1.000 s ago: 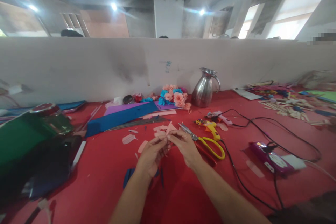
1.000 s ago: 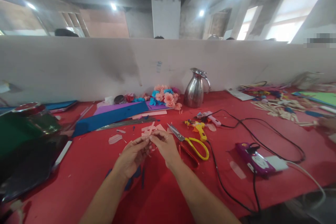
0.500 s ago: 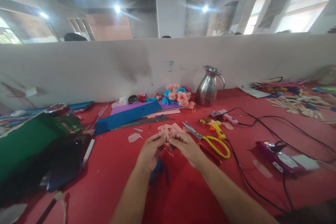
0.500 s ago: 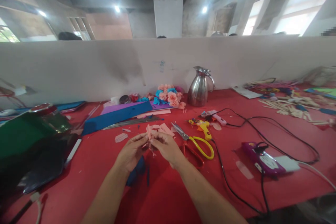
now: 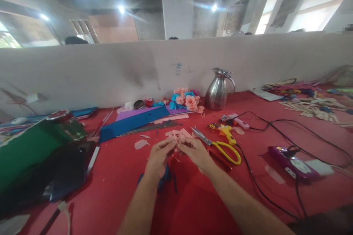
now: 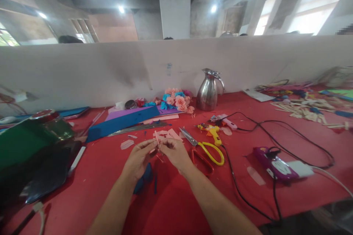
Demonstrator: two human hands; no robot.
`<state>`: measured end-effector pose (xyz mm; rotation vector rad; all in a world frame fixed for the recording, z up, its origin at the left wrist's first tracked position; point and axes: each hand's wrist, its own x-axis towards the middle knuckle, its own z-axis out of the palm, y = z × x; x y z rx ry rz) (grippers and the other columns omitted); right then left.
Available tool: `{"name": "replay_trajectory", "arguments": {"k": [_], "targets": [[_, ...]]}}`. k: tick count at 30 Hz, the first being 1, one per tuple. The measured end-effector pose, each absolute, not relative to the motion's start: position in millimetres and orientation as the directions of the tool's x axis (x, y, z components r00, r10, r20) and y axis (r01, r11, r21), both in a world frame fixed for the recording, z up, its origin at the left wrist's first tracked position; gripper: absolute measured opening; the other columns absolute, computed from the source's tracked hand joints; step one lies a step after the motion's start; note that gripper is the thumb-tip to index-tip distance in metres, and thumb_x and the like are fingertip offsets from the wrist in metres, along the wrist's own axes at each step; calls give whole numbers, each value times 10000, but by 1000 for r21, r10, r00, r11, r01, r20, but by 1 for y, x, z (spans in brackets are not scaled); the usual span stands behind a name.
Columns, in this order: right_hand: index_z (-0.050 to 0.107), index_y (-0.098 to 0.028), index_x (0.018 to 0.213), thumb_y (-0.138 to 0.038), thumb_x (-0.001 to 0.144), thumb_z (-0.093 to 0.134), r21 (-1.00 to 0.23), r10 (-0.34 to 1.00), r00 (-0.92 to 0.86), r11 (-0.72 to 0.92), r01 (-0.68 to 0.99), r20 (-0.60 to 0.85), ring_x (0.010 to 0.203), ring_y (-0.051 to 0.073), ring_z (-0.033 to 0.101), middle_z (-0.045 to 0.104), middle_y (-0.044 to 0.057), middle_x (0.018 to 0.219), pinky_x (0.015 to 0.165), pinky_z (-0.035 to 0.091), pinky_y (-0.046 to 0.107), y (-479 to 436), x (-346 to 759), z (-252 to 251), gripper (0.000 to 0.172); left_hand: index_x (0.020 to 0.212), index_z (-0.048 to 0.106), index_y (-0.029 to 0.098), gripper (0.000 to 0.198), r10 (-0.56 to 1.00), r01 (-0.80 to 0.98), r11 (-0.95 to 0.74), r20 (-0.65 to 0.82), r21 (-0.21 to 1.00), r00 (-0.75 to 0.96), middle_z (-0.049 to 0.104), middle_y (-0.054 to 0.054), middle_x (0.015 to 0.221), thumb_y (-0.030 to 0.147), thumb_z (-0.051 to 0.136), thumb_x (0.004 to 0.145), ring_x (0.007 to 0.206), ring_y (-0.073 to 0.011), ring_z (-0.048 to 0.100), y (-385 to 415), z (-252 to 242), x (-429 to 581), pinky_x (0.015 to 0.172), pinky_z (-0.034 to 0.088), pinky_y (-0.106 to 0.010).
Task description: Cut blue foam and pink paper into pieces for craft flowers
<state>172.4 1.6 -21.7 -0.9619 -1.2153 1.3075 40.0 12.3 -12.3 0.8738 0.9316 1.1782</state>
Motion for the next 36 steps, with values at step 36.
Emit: {"name": "replay_trajectory", "arguments": {"k": [36], "targets": [[699,-200,647,-316,625,726,-966,987,-148,16,-258,55,618,115,521,636,-28,645,666,389,263,-1,172,-21,121,520,628,163,172,992,-232,-49,74,972,99,551,2,609,277,743,581,645,-128,499,14,-14,37,661,408,-244]]}}
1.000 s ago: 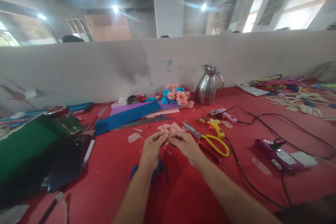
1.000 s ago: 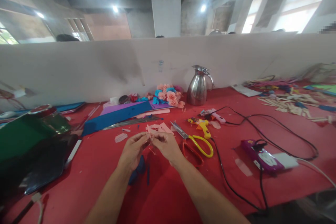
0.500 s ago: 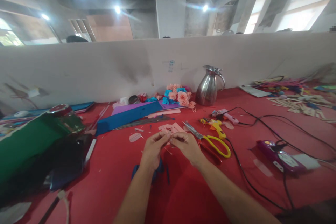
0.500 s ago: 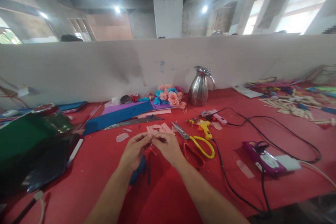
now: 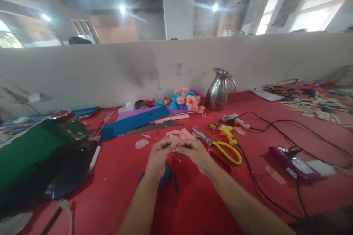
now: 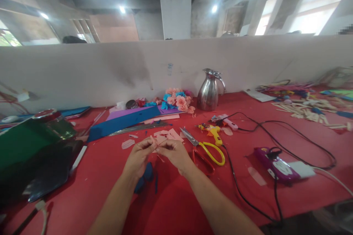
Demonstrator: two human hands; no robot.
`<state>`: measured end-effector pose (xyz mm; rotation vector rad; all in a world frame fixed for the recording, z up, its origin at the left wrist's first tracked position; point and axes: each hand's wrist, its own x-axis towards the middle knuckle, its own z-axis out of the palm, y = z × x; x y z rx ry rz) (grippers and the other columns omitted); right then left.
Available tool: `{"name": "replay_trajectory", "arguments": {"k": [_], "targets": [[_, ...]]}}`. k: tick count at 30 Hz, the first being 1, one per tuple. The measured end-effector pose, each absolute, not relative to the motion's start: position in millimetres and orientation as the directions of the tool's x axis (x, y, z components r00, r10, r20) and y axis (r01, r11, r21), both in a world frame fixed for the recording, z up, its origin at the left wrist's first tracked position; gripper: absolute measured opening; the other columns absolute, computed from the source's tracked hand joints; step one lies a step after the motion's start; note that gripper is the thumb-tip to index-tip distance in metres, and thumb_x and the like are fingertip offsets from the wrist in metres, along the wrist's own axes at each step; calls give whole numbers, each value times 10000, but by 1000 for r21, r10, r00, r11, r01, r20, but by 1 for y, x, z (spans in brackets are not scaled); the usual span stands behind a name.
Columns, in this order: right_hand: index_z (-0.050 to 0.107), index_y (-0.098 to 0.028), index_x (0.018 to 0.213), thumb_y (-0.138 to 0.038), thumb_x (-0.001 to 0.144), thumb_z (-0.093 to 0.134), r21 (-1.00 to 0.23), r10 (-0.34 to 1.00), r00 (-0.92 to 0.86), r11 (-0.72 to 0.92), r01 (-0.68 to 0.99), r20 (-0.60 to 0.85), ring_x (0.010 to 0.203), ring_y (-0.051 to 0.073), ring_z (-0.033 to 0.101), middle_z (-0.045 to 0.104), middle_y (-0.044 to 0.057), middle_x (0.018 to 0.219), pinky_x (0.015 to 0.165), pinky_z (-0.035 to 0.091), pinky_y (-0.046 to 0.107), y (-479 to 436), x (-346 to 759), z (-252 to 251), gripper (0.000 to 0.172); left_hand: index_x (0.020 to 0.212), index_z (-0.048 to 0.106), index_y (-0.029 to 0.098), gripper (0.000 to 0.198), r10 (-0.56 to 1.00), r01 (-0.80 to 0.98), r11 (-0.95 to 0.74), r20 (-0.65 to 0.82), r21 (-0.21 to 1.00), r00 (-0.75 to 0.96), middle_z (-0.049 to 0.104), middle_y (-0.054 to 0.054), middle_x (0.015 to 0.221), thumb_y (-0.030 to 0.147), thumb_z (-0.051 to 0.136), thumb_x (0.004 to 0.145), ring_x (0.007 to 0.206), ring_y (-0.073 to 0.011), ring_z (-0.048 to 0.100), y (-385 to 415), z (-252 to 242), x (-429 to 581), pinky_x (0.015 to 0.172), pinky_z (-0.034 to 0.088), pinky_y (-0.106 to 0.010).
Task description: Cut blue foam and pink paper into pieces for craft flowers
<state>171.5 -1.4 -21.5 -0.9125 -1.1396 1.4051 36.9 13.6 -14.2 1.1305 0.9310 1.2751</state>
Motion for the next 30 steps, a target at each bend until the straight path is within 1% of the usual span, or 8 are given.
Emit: {"name": "replay_trajectory", "arguments": {"k": [6,10,14,16,18,22,25,30], "targets": [[693,-193,655,-326,621,732,-957,986,-160,-9,-290,39,610,113,521,628,-32,635,671,394,267,0,170,-24,143,581,640,155,161,992,-238,-22,51,971,118,568,-5,627,286,714,636,649,-126,504,16,-20,37,654,405,-233],[684,-190,635,-323,608,736,-962,993,-112,6,-273,38,607,117,519,622,-29,616,659,399,270,-1,170,-21,145,607,647,154,163,991,-260,-6,40,966,126,595,-13,644,295,723,636,669,-135,524,16,-21,38,674,415,-238],[691,-188,645,-310,618,720,-964,995,-89,18,-266,43,582,109,501,610,-31,591,643,395,266,-2,171,-17,128,754,698,149,223,982,-313,58,2,948,189,659,-54,757,364,686,697,710,-146,559,15,-18,40,686,420,-246],[693,-187,655,-314,626,713,-965,994,-92,26,-263,51,582,108,504,615,-27,604,639,397,264,-1,172,-17,132,818,710,149,279,984,-337,96,-38,937,174,675,-68,809,399,685,696,697,-138,562,14,-16,41,662,419,-239],[692,-188,663,-321,627,713,-967,994,-91,35,-252,60,608,116,524,628,-20,635,645,404,266,0,171,-18,139,803,715,146,297,988,-343,109,-62,933,145,682,-66,795,393,735,639,674,-131,562,13,-15,42,646,419,-235],[677,-186,654,-324,623,713,-982,996,-69,48,-183,61,649,135,548,640,-14,658,660,413,273,1,169,-23,146,637,698,138,235,993,-320,87,-58,943,98,653,-25,640,319,805,531,625,-115,547,13,-16,40,641,416,-224],[678,-182,669,-342,649,692,-988,994,-90,50,-147,63,638,133,540,633,-15,654,658,408,276,1,169,-26,162,609,696,137,211,994,-299,81,-53,951,101,648,-23,602,306,799,536,620,-119,552,14,-17,39,638,416,-225],[669,-191,652,-353,657,675,-984,992,-104,52,-169,71,630,131,527,621,-15,646,639,400,267,1,170,-24,162,715,730,134,252,986,-297,104,-58,949,159,699,-72,715,344,773,583,673,-153,591,14,-15,38,651,430,-247]]}}
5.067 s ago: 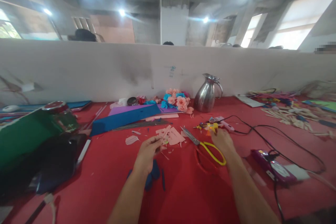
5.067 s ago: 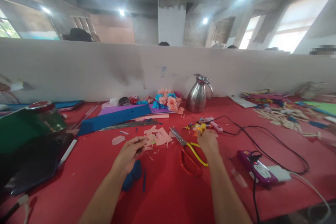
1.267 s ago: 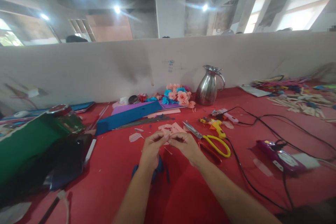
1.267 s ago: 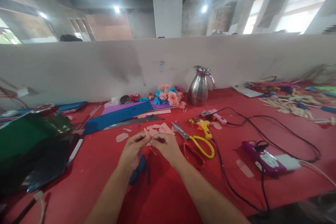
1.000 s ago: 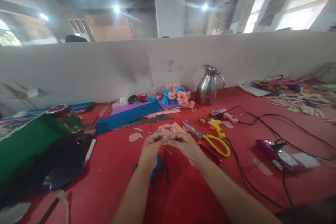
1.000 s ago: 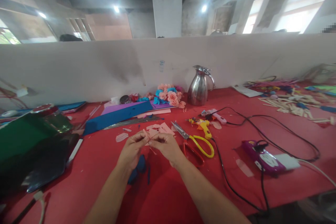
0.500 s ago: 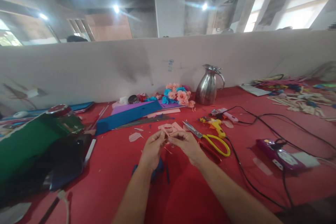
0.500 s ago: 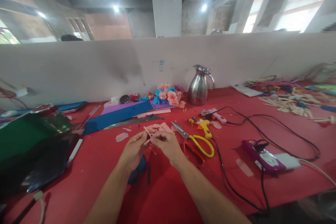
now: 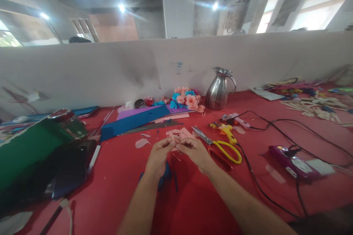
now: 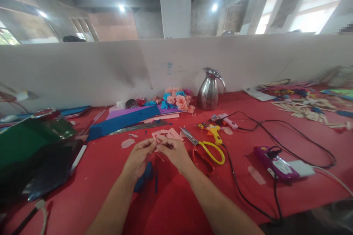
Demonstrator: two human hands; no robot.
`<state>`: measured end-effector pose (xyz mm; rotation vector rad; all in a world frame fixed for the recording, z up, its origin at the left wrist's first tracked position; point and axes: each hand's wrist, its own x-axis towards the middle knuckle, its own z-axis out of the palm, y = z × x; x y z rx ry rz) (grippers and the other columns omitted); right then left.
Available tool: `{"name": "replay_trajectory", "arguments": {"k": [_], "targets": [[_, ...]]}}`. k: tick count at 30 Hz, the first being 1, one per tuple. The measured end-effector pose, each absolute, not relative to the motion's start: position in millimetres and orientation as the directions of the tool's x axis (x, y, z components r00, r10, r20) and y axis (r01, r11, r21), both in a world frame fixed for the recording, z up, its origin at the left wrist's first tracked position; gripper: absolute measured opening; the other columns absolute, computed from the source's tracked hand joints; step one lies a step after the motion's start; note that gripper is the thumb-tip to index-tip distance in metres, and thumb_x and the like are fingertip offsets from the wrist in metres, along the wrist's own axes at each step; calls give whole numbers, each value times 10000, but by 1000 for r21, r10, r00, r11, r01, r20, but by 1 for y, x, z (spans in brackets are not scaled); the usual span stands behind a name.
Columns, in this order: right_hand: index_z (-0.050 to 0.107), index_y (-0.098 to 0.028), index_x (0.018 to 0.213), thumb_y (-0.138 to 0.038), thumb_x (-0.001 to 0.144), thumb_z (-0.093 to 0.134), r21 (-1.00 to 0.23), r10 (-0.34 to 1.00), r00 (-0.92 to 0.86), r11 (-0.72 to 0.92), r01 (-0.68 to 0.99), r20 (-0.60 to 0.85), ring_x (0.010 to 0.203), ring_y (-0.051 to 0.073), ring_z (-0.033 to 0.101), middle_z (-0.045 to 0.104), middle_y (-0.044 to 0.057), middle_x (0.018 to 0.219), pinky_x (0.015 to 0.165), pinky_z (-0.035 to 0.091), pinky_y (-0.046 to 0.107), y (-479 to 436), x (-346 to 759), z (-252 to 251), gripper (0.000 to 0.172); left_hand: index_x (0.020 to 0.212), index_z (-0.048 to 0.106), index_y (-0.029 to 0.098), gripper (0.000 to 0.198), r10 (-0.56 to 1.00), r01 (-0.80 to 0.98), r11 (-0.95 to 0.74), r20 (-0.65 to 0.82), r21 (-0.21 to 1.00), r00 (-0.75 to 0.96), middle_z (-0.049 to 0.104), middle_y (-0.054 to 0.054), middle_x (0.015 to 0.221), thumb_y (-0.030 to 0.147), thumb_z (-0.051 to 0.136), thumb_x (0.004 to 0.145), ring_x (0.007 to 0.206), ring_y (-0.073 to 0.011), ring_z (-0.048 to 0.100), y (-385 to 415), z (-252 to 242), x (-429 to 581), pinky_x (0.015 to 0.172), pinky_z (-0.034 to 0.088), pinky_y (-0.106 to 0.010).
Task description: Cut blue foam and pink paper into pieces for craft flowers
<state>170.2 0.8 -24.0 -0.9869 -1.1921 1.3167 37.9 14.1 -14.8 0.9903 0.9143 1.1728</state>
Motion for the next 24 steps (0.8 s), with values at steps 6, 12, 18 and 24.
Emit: {"name": "replay_trajectory", "arguments": {"k": [6,12,18,24], "targets": [[646,-186,642,-303,657,645,-992,990,-113,67,-105,79,586,115,499,600,-23,616,596,390,250,1,169,-26,117,673,730,150,251,998,-313,56,-48,948,32,717,-71,779,334,807,522,710,-146,596,15,-11,34,693,433,-239],[652,-185,662,-329,676,640,-989,991,-93,83,-124,95,634,129,536,630,-15,661,637,409,258,1,169,-29,145,734,738,151,316,989,-381,143,-118,913,86,705,-63,767,415,776,566,672,-126,585,14,-11,35,689,446,-241],[657,-183,682,-315,676,644,-988,989,-82,113,-103,122,662,143,574,650,-11,686,680,436,277,4,167,-34,133,548,691,134,244,987,-285,158,-146,945,65,645,-25,569,289,839,431,564,-105,531,14,-16,37,599,408,-219],[676,-186,698,-314,651,662,-991,992,-63,106,-83,111,696,171,610,685,10,724,703,460,303,4,167,-38,137,576,702,140,222,992,-268,120,-107,956,66,653,-31,595,309,810,482,610,-124,552,16,-20,37,639,412,-231]]}}
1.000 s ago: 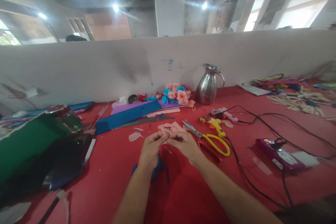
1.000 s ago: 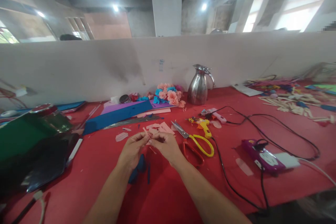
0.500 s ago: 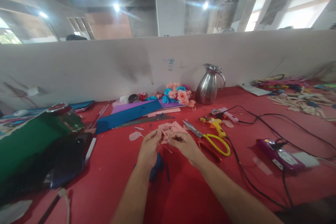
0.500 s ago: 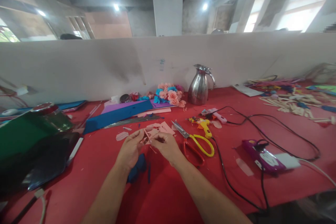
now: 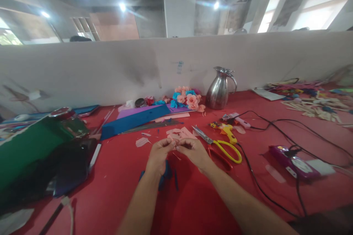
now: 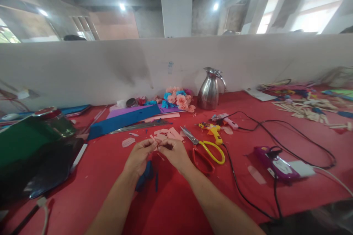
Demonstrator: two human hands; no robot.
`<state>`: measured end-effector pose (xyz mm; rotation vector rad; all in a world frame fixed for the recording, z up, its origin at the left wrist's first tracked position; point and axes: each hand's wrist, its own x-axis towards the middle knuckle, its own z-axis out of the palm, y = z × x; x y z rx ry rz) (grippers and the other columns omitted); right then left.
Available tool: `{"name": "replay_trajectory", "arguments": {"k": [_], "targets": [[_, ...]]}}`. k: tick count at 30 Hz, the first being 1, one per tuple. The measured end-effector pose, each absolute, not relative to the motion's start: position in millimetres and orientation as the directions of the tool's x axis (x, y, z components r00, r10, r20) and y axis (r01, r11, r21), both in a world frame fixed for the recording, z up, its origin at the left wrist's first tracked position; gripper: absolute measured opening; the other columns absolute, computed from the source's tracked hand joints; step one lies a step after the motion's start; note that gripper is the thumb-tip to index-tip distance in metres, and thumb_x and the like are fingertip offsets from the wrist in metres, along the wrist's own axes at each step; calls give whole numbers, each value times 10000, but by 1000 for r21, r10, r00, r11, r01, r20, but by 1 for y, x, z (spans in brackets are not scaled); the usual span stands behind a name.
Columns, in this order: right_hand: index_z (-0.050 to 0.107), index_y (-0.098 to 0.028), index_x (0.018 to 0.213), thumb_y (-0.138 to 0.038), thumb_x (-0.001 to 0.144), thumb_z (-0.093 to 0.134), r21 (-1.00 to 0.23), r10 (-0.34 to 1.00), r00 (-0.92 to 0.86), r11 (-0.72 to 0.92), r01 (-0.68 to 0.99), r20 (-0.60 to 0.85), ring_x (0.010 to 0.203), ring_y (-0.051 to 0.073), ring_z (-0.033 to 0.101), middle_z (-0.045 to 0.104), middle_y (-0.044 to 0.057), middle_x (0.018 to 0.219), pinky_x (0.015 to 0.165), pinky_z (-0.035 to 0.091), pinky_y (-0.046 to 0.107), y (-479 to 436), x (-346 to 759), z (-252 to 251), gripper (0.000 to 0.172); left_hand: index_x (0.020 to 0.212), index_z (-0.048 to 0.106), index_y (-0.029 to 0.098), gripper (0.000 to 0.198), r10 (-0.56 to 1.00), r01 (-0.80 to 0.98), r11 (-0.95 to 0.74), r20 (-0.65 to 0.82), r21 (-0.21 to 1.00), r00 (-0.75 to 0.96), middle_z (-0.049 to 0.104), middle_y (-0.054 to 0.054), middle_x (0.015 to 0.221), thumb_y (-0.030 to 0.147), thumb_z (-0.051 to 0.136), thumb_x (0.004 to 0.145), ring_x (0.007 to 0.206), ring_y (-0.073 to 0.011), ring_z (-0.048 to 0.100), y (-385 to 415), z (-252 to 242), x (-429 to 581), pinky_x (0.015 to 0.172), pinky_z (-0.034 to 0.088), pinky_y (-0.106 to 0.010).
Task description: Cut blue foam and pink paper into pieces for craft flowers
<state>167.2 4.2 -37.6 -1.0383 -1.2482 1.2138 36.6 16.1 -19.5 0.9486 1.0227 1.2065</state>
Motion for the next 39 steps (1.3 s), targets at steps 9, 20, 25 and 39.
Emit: {"name": "replay_trajectory", "arguments": {"k": [9,20,25,39], "targets": [[692,-180,713,-304,649,678,-988,994,-11,105,-111,106,730,179,635,706,19,748,698,487,296,3,167,-34,140,698,731,126,275,981,-311,181,-147,933,129,706,-78,754,303,813,504,675,-137,588,14,-18,40,711,437,-256],[662,-188,725,-293,668,655,-983,985,17,172,-61,171,728,188,636,699,28,765,692,485,310,4,165,-40,119,568,701,142,215,995,-282,95,-92,955,25,693,-58,671,299,822,486,677,-154,595,16,-24,39,687,432,-252],[624,-176,700,-298,647,686,-981,985,6,170,-92,170,634,154,595,653,9,680,628,459,277,7,165,-44,146,584,707,151,185,998,-281,60,-52,958,36,677,-24,619,281,807,500,633,-127,568,14,-20,41,666,421,-232],[705,-190,725,-298,698,625,-981,983,-30,180,67,178,717,196,646,723,30,754,699,486,315,4,168,-40,137,631,709,138,230,997,-318,76,-82,945,-7,700,-58,673,292,817,499,693,-160,617,16,-22,38,704,448,-252]]}}
